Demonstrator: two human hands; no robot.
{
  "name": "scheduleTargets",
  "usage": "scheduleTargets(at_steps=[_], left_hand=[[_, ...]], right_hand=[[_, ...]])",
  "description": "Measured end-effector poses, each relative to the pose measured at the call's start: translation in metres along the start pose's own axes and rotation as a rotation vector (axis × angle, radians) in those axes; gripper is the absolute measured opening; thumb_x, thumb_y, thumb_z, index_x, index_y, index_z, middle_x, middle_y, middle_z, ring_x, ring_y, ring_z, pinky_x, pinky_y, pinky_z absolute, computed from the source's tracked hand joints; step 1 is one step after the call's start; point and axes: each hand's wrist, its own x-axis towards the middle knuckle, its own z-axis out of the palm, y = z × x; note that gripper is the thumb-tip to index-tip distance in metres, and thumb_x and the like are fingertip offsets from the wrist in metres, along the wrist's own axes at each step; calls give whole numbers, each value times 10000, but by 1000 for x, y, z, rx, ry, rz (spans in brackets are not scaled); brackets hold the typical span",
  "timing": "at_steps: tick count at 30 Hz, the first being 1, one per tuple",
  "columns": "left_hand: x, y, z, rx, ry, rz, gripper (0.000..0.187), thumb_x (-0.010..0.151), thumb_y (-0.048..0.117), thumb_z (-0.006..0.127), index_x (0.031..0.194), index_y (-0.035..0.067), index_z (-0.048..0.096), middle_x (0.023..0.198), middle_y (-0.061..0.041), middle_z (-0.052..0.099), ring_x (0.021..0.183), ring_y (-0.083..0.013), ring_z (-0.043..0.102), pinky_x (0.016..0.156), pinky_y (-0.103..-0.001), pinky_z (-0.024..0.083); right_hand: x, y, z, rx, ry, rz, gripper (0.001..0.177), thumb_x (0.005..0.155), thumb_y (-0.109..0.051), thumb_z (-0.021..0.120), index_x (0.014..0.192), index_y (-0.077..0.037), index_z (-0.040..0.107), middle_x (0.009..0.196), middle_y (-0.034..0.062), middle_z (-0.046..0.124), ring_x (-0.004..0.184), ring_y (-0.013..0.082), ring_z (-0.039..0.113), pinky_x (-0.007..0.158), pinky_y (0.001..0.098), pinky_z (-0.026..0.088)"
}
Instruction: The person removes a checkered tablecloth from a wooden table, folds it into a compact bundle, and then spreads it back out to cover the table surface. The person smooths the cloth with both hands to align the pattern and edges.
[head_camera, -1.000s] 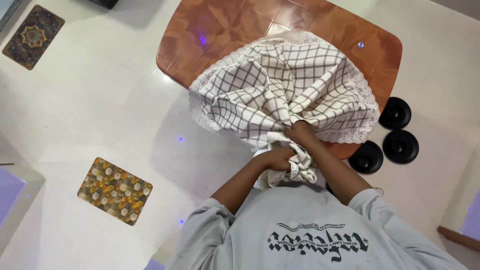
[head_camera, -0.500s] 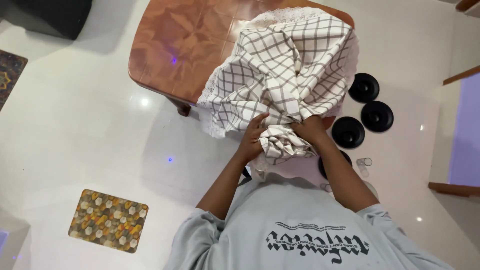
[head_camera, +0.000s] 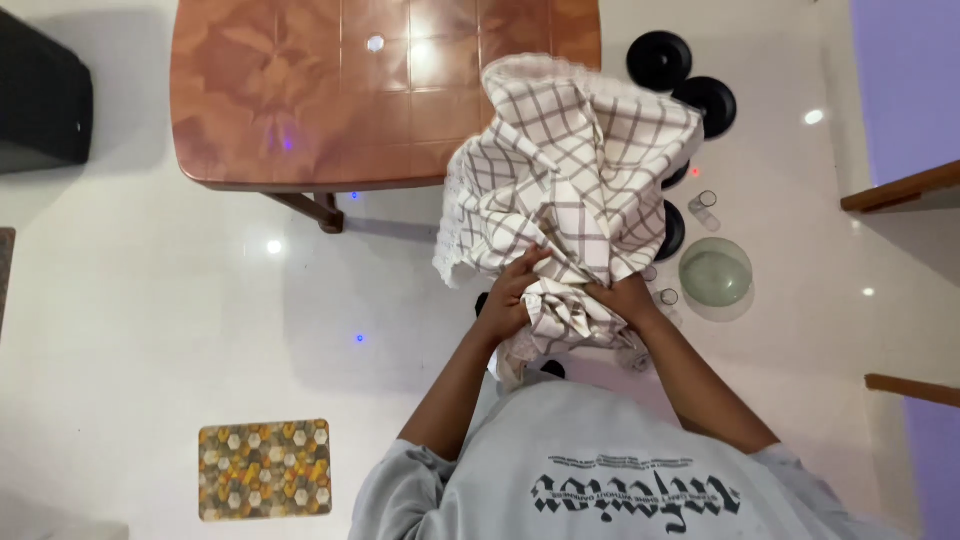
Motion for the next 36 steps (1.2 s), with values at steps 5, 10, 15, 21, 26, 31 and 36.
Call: scheduleTargets(at_steps=[5, 10, 15, 21, 26, 31, 36], left_hand=[[-10, -19, 20, -76, -197, -108, 303, 922, 182, 748, 1207, 80, 758, 1596, -97, 490, 1597, -329, 248, 1251, -451, 302], [-12, -53, 33, -5, -384, -292, 386, 932, 226, 728, 1309, 148, 697, 1548, -53, 542, 1507, -279, 445, 1204, -378, 409], [-21, -107, 33, 45, -447, -281, 416, 920, 131, 728, 1332, 102, 678, 1537, -77, 525, 1496, -294, 396, 1197, -393, 374], [-60, -139, 12, 3, -518, -549, 475, 897, 76, 642, 1371, 96, 653, 1517, -86, 560, 1417, -303, 503, 1176, -389, 421], [-100, -172, 15, 66, -686, -576, 442, 953, 148, 693, 1389, 107, 629, 1486, -101, 551, 1387, -291, 530, 1166, -370, 413], [-134, -232, 37, -61, -701, -628, 764, 686, -95, 463, 1409, 87, 632, 1473, -132, 590, 1424, -280, 507, 1165, -361, 395], [-133, -304, 54, 49, -619, -601, 519, 846, -74, 592, 1353, 35, 610, 1507, -114, 540, 1327, -299, 563, 1116, -341, 445]], right_hand=[[-60, 33, 17, 110, -6, 278, 711, 763, -205, 813, 1401, -33, 551, 1313, 164, 661, 1211, 307, 635, 998, 408, 485], [-98, 83, 51, 39, -22, 422, 586, 850, -239, 800, 1358, -34, 590, 1235, 171, 699, 1098, 306, 684, 933, 424, 524], [-103, 94, 96, 10, 26, 340, 566, 816, -200, 820, 1306, -17, 604, 1170, 196, 702, 1025, 335, 682, 840, 431, 528], [-142, 88, 160, 145, -86, 506, 448, 875, -163, 778, 1267, -18, 618, 1162, 195, 720, 1066, 337, 704, 902, 426, 541], [-186, 71, 194, 212, -21, 546, 512, 854, -141, 767, 1322, -31, 589, 1230, 193, 698, 1153, 358, 675, 930, 425, 532], [-195, 88, 208, 169, -7, 524, 572, 834, -184, 768, 1346, -22, 573, 1254, 226, 668, 1145, 397, 642, 917, 472, 513], [-177, 148, 238, 19, -163, 720, 485, 886, -339, 765, 1248, -38, 650, 1106, 207, 739, 1000, 375, 704, 861, 464, 550]])
